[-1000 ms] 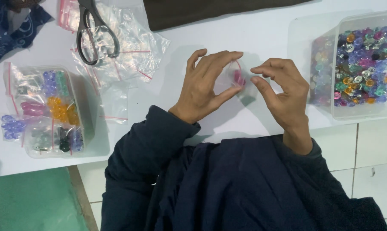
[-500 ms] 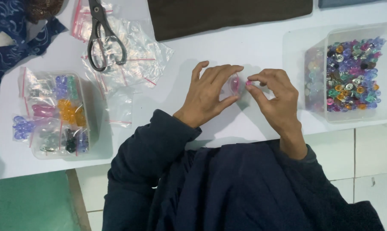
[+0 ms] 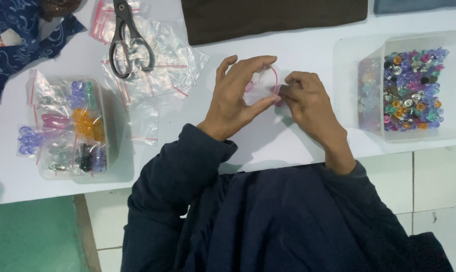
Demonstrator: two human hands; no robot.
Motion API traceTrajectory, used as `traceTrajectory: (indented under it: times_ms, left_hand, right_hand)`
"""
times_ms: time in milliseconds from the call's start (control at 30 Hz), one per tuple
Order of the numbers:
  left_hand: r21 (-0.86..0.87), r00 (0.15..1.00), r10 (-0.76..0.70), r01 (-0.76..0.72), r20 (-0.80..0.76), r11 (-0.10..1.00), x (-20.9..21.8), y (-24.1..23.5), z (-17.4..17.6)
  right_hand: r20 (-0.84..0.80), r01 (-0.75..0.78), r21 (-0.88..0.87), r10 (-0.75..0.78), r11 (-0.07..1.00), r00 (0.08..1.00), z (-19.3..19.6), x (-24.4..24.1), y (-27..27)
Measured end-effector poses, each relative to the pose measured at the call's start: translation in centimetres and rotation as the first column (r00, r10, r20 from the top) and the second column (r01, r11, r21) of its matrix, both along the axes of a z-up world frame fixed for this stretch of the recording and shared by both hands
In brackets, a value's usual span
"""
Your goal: Sorting and packaging small plastic beads into resealable bags
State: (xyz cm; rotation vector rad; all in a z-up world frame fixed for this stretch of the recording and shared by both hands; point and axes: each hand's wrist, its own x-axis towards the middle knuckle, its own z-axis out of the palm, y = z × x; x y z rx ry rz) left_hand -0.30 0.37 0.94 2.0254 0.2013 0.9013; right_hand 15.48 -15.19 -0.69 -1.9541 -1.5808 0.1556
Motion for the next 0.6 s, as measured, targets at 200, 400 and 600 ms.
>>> traceTrajectory:
  times_ms: [200, 400, 600]
  left_hand:
    - [-0.033, 0.999, -0.016, 0.015, -0.031, 0.999, 0.0, -0.1, -0.5]
    - [-0.005, 0.984, -0.08, 0.08, -0.161, 0.997, 0.5, -1.4, -2.5]
    - [-0.035, 0.996, -0.068, 0.066, -0.059, 0.997, 0.4, -0.9, -2.2]
  right_hand:
    - [-0.018, 0.031, 0.02, -0.031, 0.999, 0.999, 0.8, 0.2, 0.2]
    - [-0.229, 0.068, 0.223, -0.015, 0.973, 0.973, 3.3, -0.4, -0.8]
    - [-0.275, 0.058, 0.279, 0.022, 0.958, 0.961, 5.0, -1.5, -0.5]
